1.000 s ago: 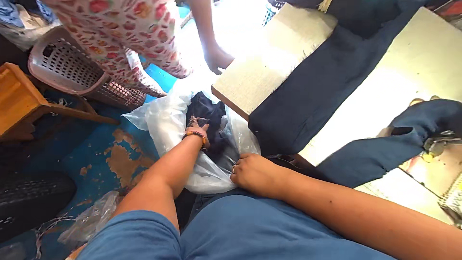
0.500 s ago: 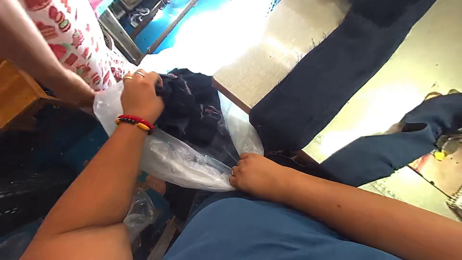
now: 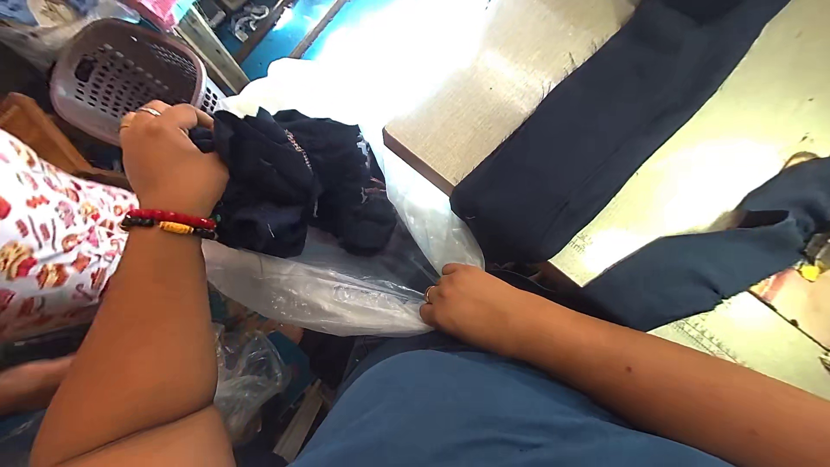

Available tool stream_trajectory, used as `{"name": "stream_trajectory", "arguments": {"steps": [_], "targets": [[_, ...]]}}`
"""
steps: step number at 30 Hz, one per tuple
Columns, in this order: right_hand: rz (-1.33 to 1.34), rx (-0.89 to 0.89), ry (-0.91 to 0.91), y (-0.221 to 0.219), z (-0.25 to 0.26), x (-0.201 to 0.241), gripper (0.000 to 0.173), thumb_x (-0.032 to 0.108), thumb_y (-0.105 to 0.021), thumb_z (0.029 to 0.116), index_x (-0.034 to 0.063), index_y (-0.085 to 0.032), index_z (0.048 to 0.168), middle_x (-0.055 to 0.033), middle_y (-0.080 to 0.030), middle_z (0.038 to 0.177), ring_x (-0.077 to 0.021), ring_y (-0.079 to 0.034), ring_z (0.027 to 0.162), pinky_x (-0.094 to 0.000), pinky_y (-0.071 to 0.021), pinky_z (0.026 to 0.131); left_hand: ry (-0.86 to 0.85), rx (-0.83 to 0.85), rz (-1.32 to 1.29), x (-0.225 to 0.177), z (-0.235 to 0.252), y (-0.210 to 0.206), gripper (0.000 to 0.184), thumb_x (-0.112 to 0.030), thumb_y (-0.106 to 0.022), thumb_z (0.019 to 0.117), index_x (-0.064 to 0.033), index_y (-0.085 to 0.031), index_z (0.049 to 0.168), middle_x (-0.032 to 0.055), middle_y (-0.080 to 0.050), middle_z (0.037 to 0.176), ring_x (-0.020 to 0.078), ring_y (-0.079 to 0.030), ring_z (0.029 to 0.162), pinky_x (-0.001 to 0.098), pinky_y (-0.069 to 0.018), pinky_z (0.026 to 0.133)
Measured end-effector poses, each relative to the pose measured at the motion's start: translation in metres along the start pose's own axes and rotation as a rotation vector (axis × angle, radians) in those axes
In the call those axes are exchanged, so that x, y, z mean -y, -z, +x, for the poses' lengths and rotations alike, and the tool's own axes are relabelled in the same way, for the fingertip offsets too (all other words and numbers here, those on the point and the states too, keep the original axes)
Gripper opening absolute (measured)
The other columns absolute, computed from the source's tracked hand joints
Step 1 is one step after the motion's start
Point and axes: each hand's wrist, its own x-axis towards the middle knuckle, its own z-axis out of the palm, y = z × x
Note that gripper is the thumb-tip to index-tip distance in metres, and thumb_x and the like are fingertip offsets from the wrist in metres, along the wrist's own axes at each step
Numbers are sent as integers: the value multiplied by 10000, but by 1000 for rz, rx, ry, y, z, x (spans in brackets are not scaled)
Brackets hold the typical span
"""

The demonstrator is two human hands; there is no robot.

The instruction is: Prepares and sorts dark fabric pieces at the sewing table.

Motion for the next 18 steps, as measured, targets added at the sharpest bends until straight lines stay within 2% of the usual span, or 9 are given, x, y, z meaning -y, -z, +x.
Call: {"name": "stream_trajectory", "arguments": {"steps": [4, 7, 9, 12, 15, 16, 17, 18], "targets": [[-4, -166, -83, -5, -19, 0, 96, -18, -623, 889, 27, -659, 813, -150, -660, 733, -326, -691, 703, -490, -554, 675, 12, 66, 41, -2, 1, 13, 313, -99, -689, 876, 59, -653, 1144, 368, -573, 1271, 568, -483, 1286, 748, -350, 1011], [-13, -219, -160, -8, -35, 0, 72, 20, -646, 865, 49, -656, 799, -132, -661, 727, -314, -687, 691, -478, -545, 655, 19, 251, 123, -8, -6, 22, 245, -44, -713, 876, 33, -674, 1106, 354, -600, 1218, 595, -538, 1186, 813, -392, 869], [-10, -234, -198, -9, -44, 0, 54, 29, -661, 846, 56, -655, 799, -125, -666, 734, -313, -689, 694, -485, -546, 662, 4, 377, 167, -8, -16, 26, 160, -37, -728, 886, 1, -695, 1038, 339, -644, 1111, 587, -596, 1077, 815, -412, 782], [-11, -261, -237, -12, -54, 1, 49, 26, -658, 827, 61, -654, 792, -121, -661, 727, -306, -690, 688, -484, -552, 664, 42, 441, 125, 10, -37, 30, 97, -76, -732, 901, -34, -717, 988, 305, -672, 971, 557, -632, 963, 798, -427, 751], [-24, -287, -256, -13, -60, 3, 58, 41, -656, 824, 63, -644, 771, -115, -653, 710, -299, -685, 671, -477, -546, 649, 132, 540, 11, 26, -65, 40, 71, -73, -761, 900, -45, -697, 913, 231, -650, 771, 459, -632, 758, 708, -434, 636], [-28, -301, -261, -14, -59, 4, 41, 44, -654, 818, 62, -648, 782, -115, -650, 700, -300, -683, 661, -476, -542, 642, 111, 581, -16, 25, -76, 42, 87, -45, -780, 874, -47, -697, 899, 201, -655, 761, 421, -637, 744, 679, -451, 633], [-27, -314, -268, -13, -57, 5, 36, 43, -652, 820, 62, -672, 843, -118, -654, 701, -306, -683, 658, -483, -544, 643, 20, 586, -60, 20, -91, 40, 108, -26, -799, 829, -55, -718, 895, 170, -674, 788, 391, -655, 771, 666, -478, 654], [-24, -330, -270, -11, -54, 6, 174, 32, -648, 822, 73, -703, 982, -123, -656, 699, -318, -681, 647, -492, -545, 639, -130, 565, -121, 10, -108, 34, 136, -24, -807, 768, -79, -731, 867, 131, -689, 833, 355, -669, 815, 644, -507, 685]]}}
